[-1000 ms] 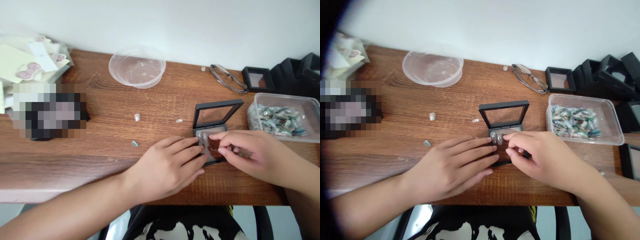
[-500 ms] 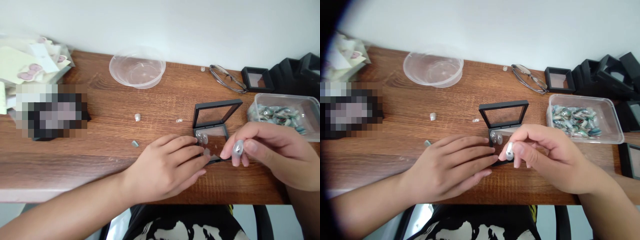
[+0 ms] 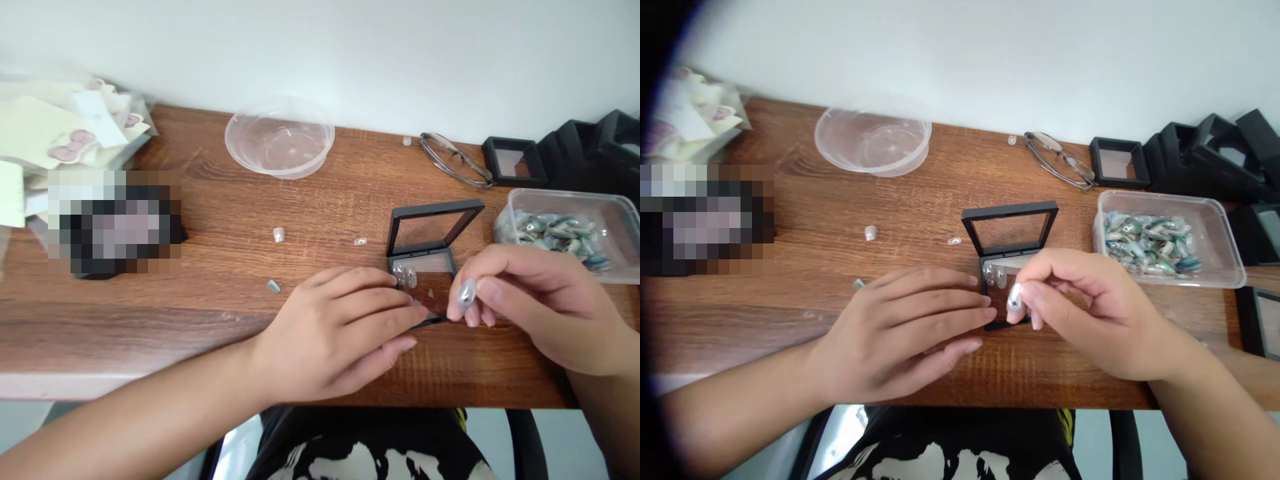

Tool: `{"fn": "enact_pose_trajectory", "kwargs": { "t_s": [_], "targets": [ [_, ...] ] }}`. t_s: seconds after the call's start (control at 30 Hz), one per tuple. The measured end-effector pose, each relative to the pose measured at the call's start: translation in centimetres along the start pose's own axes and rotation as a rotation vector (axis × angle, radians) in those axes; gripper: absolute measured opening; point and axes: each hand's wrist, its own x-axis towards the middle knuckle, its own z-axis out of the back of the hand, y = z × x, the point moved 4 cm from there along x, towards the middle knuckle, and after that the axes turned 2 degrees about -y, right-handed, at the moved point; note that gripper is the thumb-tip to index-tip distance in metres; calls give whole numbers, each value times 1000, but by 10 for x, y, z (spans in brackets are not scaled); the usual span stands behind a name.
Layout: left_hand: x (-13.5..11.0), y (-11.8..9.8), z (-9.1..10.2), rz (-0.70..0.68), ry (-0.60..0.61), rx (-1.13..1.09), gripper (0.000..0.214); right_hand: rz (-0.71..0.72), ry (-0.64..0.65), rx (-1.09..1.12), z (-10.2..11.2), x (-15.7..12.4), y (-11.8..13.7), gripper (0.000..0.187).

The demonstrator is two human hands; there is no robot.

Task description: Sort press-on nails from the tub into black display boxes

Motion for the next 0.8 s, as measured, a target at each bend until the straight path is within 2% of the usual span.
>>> {"fn": "enact_pose_trajectory", "kwargs": {
  "t_s": [0.17,0.33,0.53,0.8],
  "targets": [
    [2,1,6,83,-140,-170,20,68,79,-68,-11,4,4,18],
    [4,2,3,196,-118,-376,21,189,56,-84,-18,8,3,16],
    [3,3,-1,362,-85,-588,13,253,59,-84,-21,8,2,11],
    [1,3,-1,454,-122,-635,6,302,21,-158,-21,9,4,12]
  ]
}}
